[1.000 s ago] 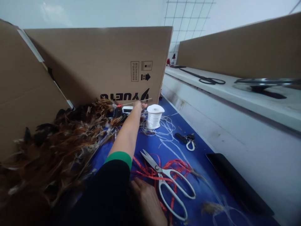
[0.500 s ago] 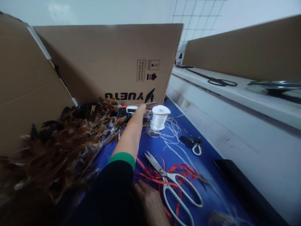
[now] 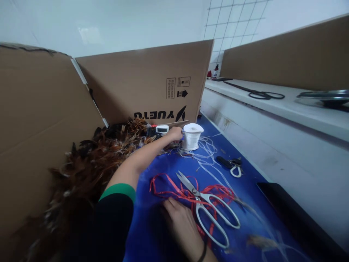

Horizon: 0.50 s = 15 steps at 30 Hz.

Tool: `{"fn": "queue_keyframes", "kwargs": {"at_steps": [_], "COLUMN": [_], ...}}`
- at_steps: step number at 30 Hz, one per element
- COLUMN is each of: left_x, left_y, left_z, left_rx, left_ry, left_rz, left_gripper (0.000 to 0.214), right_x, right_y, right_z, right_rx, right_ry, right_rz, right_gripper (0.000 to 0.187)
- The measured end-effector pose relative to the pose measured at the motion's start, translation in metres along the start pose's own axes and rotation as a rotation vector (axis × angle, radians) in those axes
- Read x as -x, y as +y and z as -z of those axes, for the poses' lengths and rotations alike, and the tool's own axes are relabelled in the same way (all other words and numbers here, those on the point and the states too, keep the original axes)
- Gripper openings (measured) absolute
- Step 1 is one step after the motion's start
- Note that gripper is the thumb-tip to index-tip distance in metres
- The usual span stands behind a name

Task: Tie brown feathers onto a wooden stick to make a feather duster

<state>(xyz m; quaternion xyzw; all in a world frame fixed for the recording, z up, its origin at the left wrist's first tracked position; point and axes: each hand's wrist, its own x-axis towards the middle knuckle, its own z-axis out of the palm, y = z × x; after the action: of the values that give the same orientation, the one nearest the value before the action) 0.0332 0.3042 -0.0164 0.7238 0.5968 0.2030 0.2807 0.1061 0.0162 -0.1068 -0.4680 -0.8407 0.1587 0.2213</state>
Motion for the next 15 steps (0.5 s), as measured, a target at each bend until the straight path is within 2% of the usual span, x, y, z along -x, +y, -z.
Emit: {"fn": "queue_keyframes", "kwargs": {"at_steps": [4,6,8,10,12,15], "left_x": [0.085,0.130,0.173,0.215,0.256,0.316], "left_y": [-0.005,-0.013,-0.024,-0.037,-0.052,-0.076], "left_z": [0.011,0.019,0.029,0.039,0.047,0.049], "left_rx": [-0.170,-0.398,-0.503,-0.552,-0.547,-0.553], "left_ry": [-0.029,-0.070,-0.108,-0.084,-0.088,-0.033], "left_rz": [-0.131,-0.332,-0.430,-0.456,-0.518,-0.512], "left_gripper": [0.017,0.025,0.028,0.028,0.038,0.043], "right_x": [0.000,0.001,0.001,0.002,0.003,0.005], "right_y": [-0.005,-0.006,-0.007,-0.009,-0.012,-0.018], "right_z": [0.007,0.010,0.011,0.012,0.013,0.015], "right_rx": [-0.066,-0.065,-0.056,-0.055,-0.069,-0.083], "right_ry": [-0.003,-0.004,-0.002,0.013,0.034,0.063], "right_rz": [0.010,0.018,0.028,0.047,0.072,0.102], "right_gripper": [0.020,0.021,0.021,0.021,0.022,0.025]}}
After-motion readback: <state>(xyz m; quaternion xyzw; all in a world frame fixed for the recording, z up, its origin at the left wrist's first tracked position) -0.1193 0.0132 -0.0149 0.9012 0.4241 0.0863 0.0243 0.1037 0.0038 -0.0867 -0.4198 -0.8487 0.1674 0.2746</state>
